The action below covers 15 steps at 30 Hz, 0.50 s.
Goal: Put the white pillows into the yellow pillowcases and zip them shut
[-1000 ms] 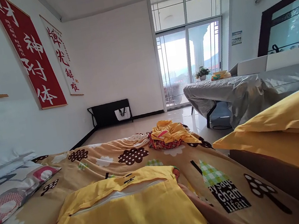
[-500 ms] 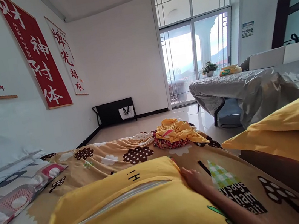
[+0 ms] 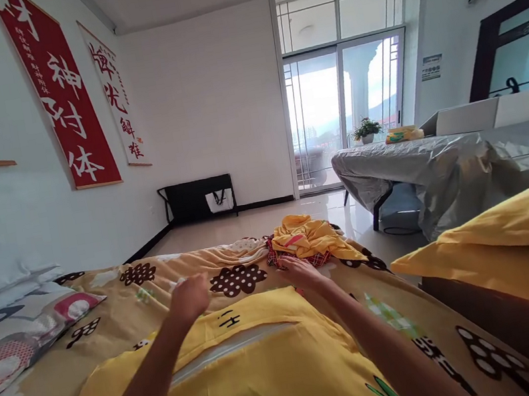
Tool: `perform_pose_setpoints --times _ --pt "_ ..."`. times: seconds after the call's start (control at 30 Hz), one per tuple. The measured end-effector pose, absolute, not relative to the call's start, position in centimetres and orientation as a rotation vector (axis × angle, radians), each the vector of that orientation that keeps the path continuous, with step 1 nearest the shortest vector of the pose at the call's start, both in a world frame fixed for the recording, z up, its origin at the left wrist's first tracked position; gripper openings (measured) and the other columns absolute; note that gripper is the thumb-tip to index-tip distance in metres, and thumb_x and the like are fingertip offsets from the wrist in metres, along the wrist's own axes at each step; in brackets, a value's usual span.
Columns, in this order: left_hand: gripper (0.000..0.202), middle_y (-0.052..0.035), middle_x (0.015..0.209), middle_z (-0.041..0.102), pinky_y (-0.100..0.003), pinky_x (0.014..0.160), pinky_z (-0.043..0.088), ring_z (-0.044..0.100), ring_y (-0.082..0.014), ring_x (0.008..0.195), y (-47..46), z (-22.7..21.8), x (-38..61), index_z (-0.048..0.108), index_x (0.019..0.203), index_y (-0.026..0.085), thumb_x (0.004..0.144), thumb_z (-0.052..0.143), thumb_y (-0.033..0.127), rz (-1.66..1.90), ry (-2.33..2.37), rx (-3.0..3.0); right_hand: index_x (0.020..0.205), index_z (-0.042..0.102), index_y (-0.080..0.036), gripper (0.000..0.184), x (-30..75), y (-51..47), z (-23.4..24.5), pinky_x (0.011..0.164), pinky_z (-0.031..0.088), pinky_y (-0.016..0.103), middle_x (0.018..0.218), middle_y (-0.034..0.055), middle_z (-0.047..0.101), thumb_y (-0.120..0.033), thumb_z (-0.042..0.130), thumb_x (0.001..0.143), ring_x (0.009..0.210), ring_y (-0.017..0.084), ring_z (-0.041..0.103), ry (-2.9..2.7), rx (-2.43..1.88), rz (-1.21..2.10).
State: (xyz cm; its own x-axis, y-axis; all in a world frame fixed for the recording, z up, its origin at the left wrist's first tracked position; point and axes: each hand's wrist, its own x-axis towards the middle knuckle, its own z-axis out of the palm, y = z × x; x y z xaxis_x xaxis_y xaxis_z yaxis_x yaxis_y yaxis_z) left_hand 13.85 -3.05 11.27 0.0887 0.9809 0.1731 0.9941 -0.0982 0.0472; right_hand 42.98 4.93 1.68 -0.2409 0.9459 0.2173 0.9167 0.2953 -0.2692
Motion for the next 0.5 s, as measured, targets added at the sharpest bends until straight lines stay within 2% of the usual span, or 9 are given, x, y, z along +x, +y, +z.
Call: perform_pose_setpoints --times 0.07,0.17,0.23,0.37,0.5 --pt "0.038 -0.015 0.119 0.065 -0.037 0.098 0.039 0.059 -0.0228 0.112 -1.1 10.0 20.2 0.059 0.116 0.012 0.089 0.032 0.017 -0.255 -1.99 -2.365 0.138 0.046 -0.026 0.051 40.1 5.2 0.0 0.108 0.028 0.039 0.146 0.0055 0.042 -0.048 0.03 0.095 0.135 0.022 0.036 -2.305 -1.589 0.229" --pt "0.043 -0.0117 0.13 0.059 -0.035 0.105 0.034 0.05 -0.0215 0.124 0.2 4.4 24.6 0.057 0.123 0.014 0.09 0.03 0.019 -0.19 -1.928 -2.528 0.13 0.055 -0.027 0.051 38.6 4.6 -4.3 0.101 0.038 0.034 0.133 0.003 0.057 -0.049 0.023 0.096 0.123 0.019 0.051 -2.394 -1.516 0.424" --pt "0.048 -0.0128 0.138 0.052 -0.041 0.107 0.033 0.045 -0.0264 0.13 0.4 0.3 24.8 0.052 0.131 0.013 0.092 0.031 0.031 -0.078 -1.983 -2.584 0.128 0.058 -0.024 0.054 39.7 4.6 -6.9 0.103 0.036 0.033 0.131 0.0046 0.059 -0.044 0.017 0.098 0.123 0.018 0.051 -2.388 -1.515 0.496" --pt "0.063 -0.0106 0.151 0.034 -0.052 0.111 0.024 0.029 -0.0352 0.138 0.7 -4.0 23.5 0.036 0.144 0.019 0.09 0.026 0.05 0.026 -2.106 -2.562 0.133 0.053 -0.016 0.054 43.4 6.6 -9.8 0.112 0.024 0.035 0.142 0.0094 0.047 -0.042 0.024 0.096 0.136 0.02 0.036 -2.327 -1.609 0.59" --pt "0.065 -0.0103 0.15 0.036 -0.053 0.111 0.023 0.031 -0.0375 0.137 1.1 -4.1 23.5 0.036 0.145 0.022 0.089 0.025 0.054 0.056 -2.127 -2.545 0.141 0.043 -0.019 0.055 44.8 8.3 -11.1 0.114 0.018 0.046 0.152 0.0081 0.03 -0.042 0.028 0.094 0.142 0.022 0.024 -2.206 -1.784 0.598"
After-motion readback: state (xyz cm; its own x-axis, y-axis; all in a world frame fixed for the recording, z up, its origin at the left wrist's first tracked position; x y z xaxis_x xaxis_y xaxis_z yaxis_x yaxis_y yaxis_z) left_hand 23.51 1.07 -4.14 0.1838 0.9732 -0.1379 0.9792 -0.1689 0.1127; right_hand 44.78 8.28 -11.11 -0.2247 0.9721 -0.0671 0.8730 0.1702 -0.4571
